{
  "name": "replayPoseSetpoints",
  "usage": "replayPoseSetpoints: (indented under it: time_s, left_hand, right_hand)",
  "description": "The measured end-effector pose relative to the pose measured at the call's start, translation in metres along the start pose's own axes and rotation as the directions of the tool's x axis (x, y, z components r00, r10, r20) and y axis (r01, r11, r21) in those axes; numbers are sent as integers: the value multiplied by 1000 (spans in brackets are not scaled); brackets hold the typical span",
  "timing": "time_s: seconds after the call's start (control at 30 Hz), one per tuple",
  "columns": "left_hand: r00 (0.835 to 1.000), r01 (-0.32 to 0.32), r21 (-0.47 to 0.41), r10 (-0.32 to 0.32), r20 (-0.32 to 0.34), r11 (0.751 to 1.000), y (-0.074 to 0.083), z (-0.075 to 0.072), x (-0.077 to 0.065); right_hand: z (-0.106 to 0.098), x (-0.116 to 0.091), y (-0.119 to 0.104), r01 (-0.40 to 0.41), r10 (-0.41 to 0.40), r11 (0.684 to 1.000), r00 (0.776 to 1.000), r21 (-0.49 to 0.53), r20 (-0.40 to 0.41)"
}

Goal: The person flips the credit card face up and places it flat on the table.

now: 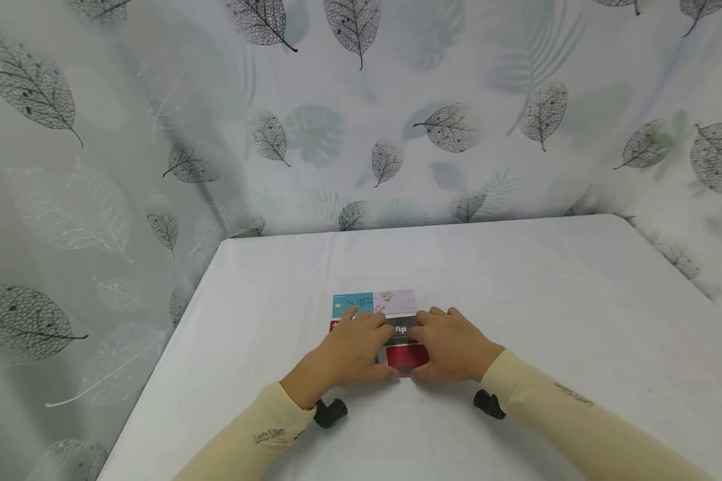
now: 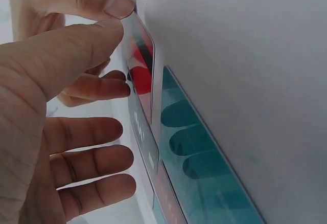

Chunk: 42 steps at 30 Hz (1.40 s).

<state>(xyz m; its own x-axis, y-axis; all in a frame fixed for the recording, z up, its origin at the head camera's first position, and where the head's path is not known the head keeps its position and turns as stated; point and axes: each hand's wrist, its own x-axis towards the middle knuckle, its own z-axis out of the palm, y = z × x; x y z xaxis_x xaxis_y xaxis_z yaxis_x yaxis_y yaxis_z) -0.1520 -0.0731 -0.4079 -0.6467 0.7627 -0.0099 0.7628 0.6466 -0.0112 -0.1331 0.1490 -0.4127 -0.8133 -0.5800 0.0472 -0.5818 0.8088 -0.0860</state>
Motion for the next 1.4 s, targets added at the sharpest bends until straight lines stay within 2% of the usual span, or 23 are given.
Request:
replayPoseSetpoints:
  time_s: [0.23, 0.5, 0.77, 1.1, 1.4]
  left_hand:
    - [999, 15, 29, -16, 40, 999, 10, 1, 12]
    - [996, 0, 80, -7, 86, 997, 16, 3, 18]
    - [995, 20, 48, -25, 100, 999, 19, 2, 20]
    - [994, 26, 6, -26, 108, 1000, 18, 5, 21]
    - [993, 30, -28, -27, 112, 999, 18, 3, 21]
  right_hand:
    - [-2, -5, 5, -9, 9, 1000, 1000, 17, -1]
    - [0, -10, 10, -32, 32, 999, 999, 17, 5]
    - [-2, -13, 14, -83, 81, 995, 996, 60, 42]
    - [-2, -11, 15, -89, 84, 993, 995, 80, 61]
    - [-1, -12, 17, -88, 84, 993, 995, 75, 55]
